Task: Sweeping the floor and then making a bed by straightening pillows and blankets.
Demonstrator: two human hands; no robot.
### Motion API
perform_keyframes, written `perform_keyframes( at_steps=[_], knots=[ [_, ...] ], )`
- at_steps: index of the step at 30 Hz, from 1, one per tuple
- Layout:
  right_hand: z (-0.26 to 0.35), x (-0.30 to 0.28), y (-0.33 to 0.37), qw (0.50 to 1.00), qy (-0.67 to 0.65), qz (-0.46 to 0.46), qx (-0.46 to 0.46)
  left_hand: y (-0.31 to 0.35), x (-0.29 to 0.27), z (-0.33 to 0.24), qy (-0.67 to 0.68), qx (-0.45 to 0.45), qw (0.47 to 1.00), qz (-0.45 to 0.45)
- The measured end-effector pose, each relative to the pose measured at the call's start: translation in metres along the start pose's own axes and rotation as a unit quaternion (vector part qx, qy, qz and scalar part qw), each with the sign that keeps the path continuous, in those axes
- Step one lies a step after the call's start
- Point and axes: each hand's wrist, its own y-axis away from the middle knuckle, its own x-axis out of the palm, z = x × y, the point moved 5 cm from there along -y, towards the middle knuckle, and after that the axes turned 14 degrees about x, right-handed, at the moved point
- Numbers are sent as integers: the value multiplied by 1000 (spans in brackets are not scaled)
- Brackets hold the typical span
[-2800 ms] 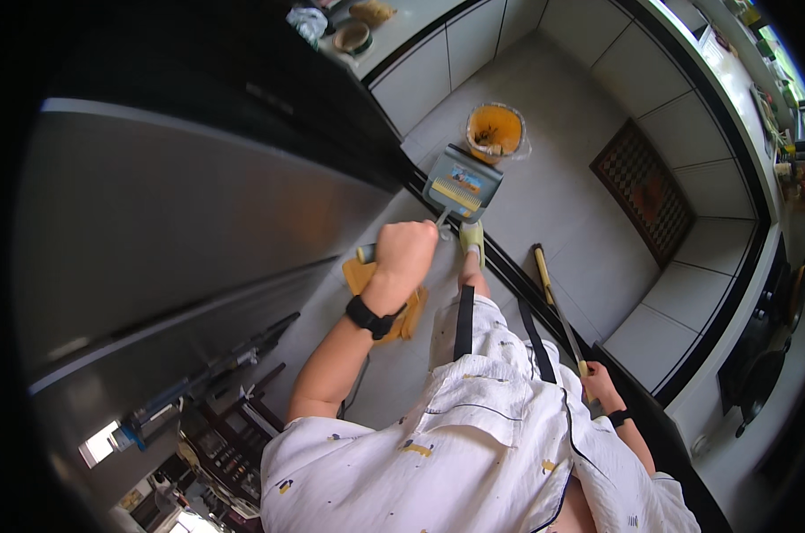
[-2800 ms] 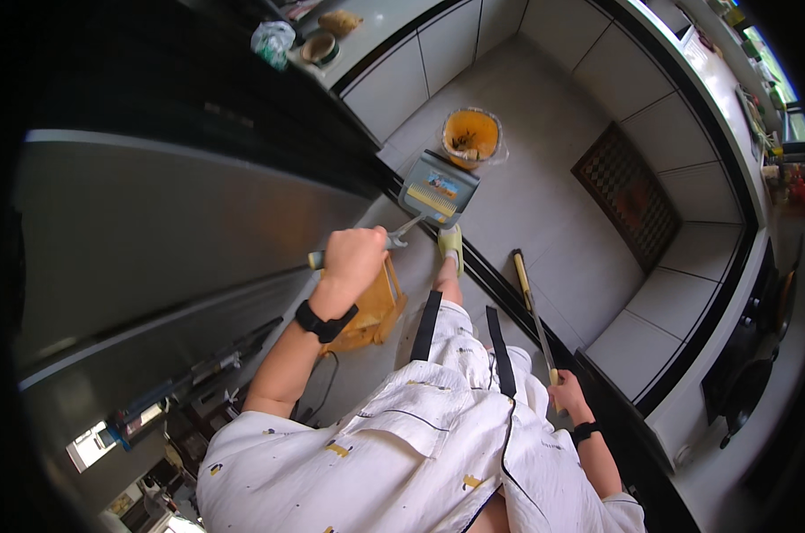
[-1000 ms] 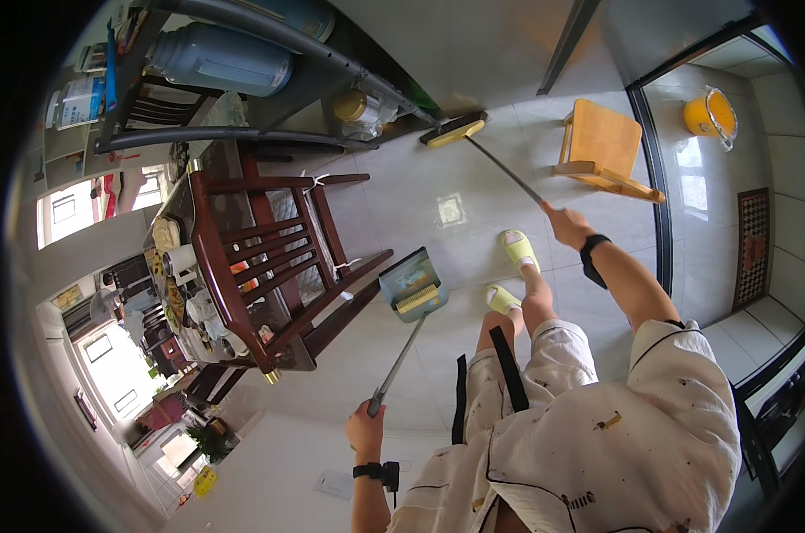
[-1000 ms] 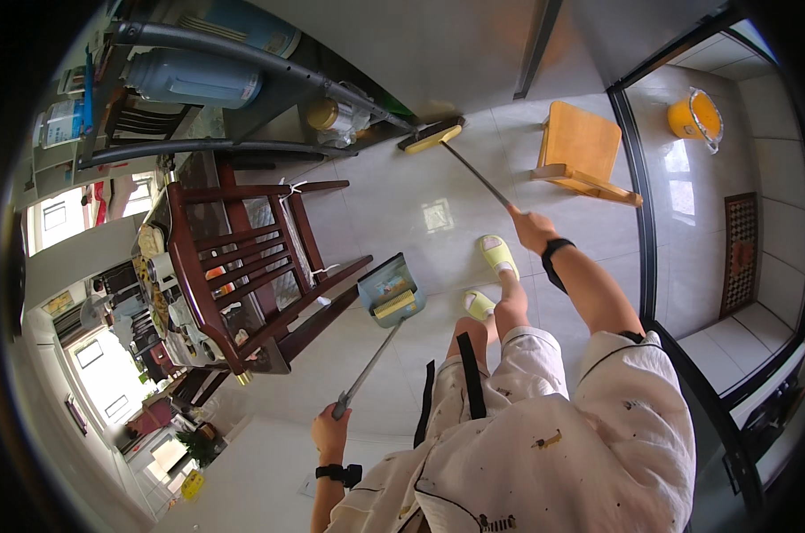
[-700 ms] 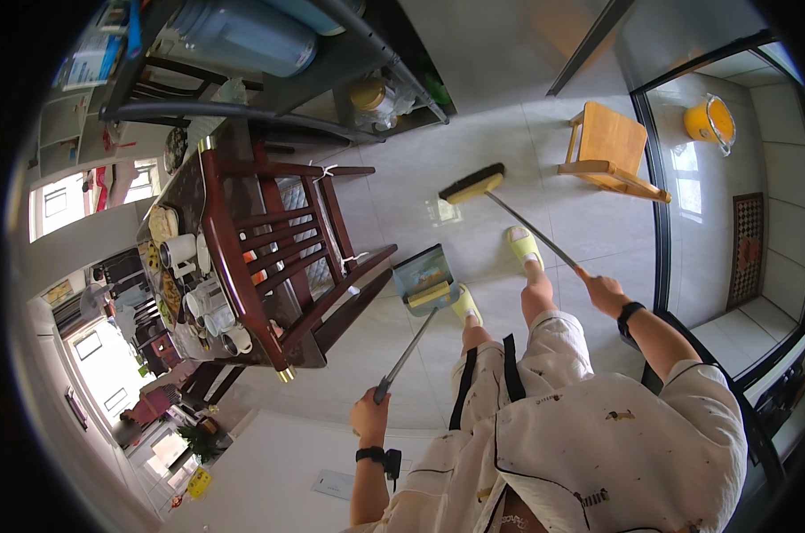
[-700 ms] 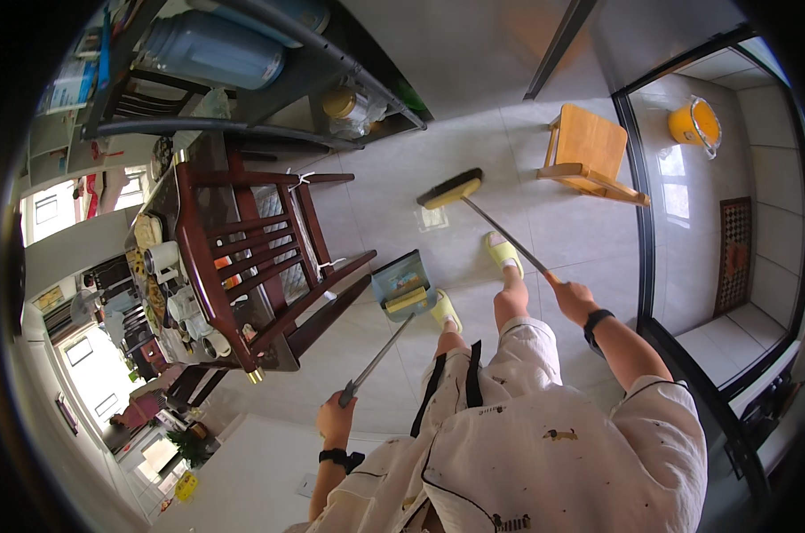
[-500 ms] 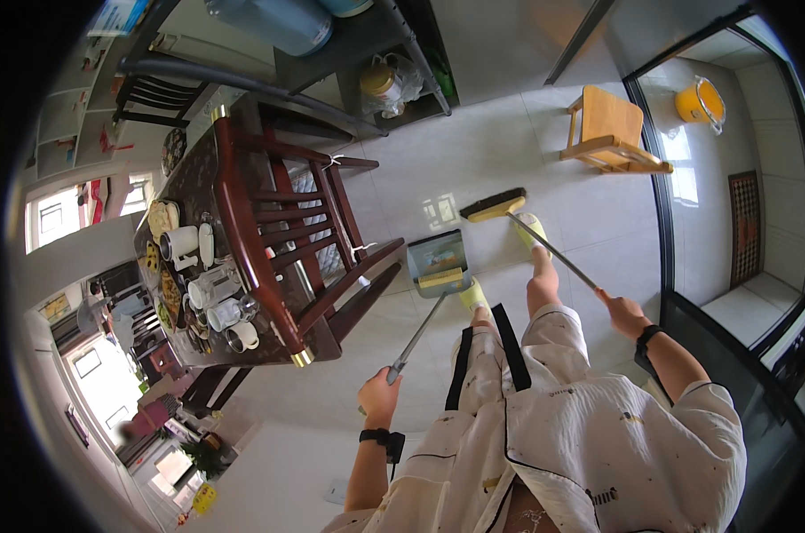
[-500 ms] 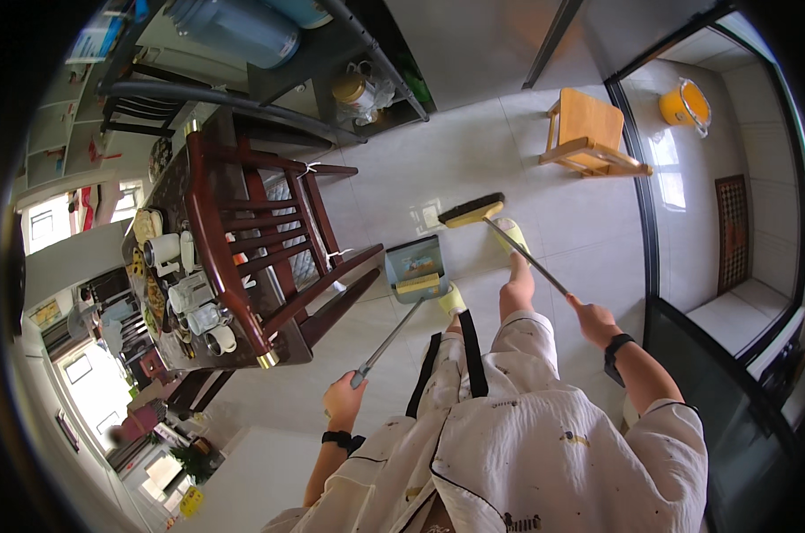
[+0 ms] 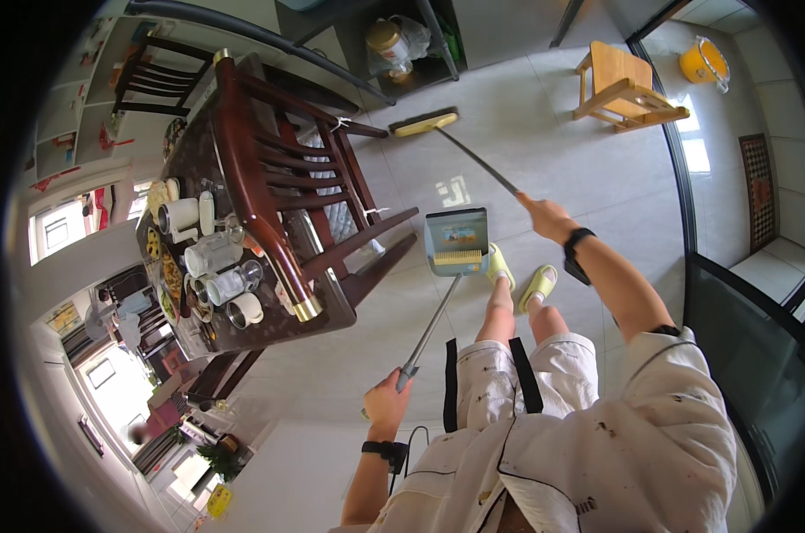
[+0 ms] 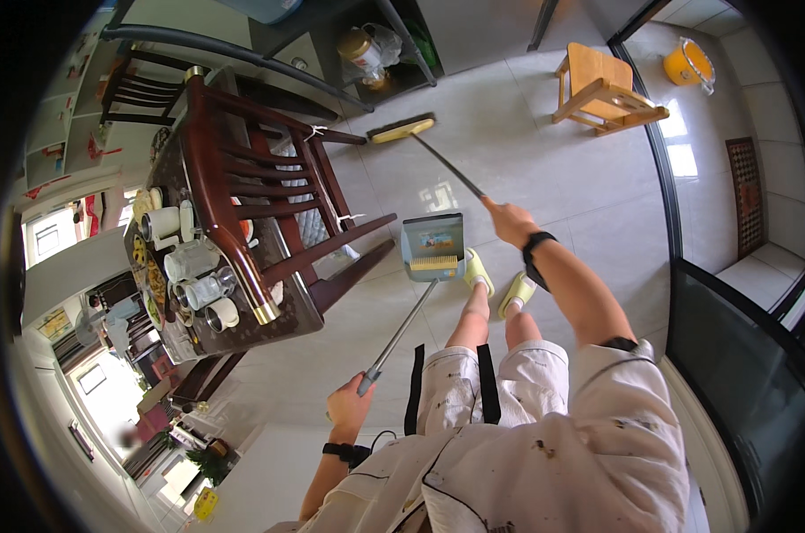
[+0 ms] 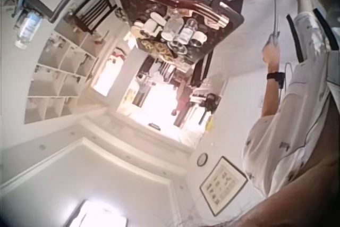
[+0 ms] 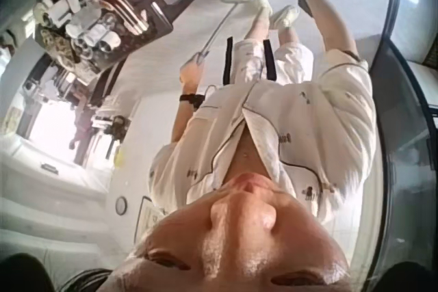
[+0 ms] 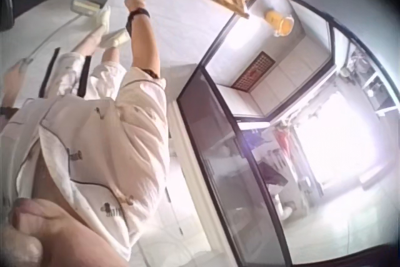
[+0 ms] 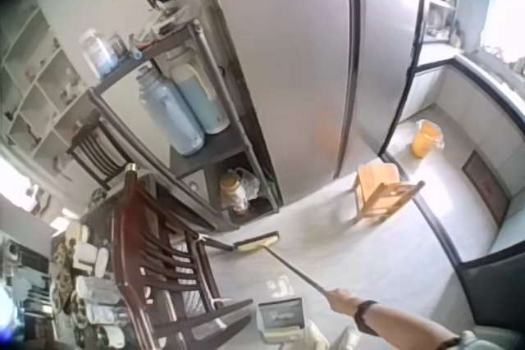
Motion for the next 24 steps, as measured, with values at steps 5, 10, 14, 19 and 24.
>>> perform_keyframes(
  at_steps=[5,10,14,19,24],
  knots=[
    [-76,22,43,969,213,-102,-76,25,9,-7,-4,-36,999,11],
    [-233,54,129,963,258,-70,-36,42,20,-12,-28,-28,999,-4],
    [-311,94,193,969,239,-62,5,38,27,-19,-50,30,998,0],
    [-344,133,274,997,11,20,79,20,42,-19,-120,119,985,41],
    [-352,167,322,970,-187,-33,149,-24,51,-5,-210,247,943,70]
  ],
)
